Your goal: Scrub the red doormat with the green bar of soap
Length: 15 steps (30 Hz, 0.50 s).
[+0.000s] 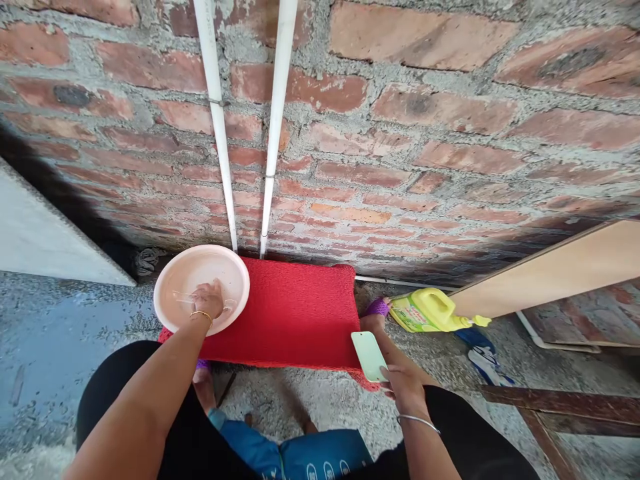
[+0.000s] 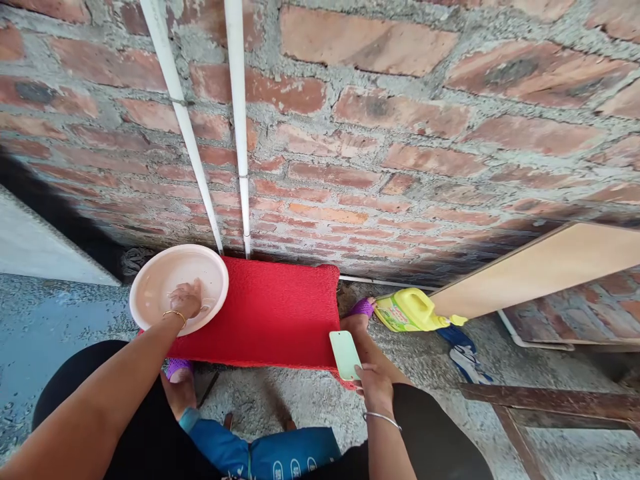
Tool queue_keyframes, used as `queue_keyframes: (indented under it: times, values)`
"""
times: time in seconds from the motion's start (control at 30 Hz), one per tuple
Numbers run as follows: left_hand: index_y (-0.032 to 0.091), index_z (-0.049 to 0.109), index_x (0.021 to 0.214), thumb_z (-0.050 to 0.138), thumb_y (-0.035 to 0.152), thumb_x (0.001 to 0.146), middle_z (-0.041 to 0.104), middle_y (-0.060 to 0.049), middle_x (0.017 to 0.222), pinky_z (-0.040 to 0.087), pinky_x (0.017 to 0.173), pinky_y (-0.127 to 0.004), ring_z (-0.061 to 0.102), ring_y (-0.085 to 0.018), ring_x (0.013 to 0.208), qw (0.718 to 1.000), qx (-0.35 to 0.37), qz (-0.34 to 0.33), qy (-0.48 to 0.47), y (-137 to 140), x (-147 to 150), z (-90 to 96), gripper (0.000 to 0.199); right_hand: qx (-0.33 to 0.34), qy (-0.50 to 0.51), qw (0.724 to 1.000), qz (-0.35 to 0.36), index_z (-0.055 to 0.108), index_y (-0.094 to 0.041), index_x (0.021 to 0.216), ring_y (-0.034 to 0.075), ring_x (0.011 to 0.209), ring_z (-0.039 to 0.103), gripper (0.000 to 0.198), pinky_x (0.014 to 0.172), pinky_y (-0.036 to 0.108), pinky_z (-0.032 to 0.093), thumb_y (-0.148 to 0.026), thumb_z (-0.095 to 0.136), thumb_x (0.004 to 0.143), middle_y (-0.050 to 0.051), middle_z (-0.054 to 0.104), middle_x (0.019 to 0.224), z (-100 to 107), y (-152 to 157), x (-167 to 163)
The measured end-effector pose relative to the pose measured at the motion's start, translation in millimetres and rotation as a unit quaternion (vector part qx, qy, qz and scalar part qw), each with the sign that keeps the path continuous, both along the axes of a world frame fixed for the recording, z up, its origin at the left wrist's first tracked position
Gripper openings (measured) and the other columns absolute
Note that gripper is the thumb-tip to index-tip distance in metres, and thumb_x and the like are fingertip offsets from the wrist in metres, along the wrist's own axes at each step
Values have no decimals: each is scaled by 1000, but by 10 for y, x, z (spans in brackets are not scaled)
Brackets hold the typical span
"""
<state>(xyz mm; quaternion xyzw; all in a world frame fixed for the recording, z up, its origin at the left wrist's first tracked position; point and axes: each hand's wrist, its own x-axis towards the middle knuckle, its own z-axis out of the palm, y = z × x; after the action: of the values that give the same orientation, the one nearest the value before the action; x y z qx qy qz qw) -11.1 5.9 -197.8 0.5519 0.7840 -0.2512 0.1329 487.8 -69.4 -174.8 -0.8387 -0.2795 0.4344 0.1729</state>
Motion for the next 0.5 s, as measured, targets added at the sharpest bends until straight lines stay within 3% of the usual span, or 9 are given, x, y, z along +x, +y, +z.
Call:
queue_keyframes:
  times: [0.1,0.17,0.33,0.43,0.5]
  values:
    - [13,21,161,53,44,87,42,-42,144,55,62,-55,55,-60,117,1000,-5,-7,6,-7,16,30,86,28,40,999,-17,50,-28,72,26,60,69,10,55,36,51,-33,59,74,10,67,63,27,-8,-235]
    - [15,20,161,51,40,89,42,-41,144,55,62,-54,56,-59,116,1000,-4,-7,9,-3,15,17,82,67,86,994,-23,55,-26,77,25,61,69,18,54,34,51,-38,65,69,8,67,63,35,14,-502]
    - [16,20,161,57,40,87,41,-41,145,56,59,-54,55,-59,117,1000,-8,10,7,32,6,-76,86,74,222,972,6,58,-21,77,15,50,61,33,44,23,43,-40,77,58,0,65,60,-45,201,-1519]
    - [12,20,161,58,44,85,39,-43,144,55,55,-54,53,-62,117,1000,-1,16,1,40,-1,-118,90,60,266,962,25,55,-20,77,10,48,56,26,41,19,40,-33,75,69,-3,63,62,-165,319,-2227]
    - [11,21,160,53,43,87,42,-43,143,55,54,-55,54,-61,116,1000,8,13,3,34,-10,-120,86,49,274,959,61,57,-18,84,9,53,57,18,45,20,44,-31,70,81,-2,64,71,-242,368,-2616]
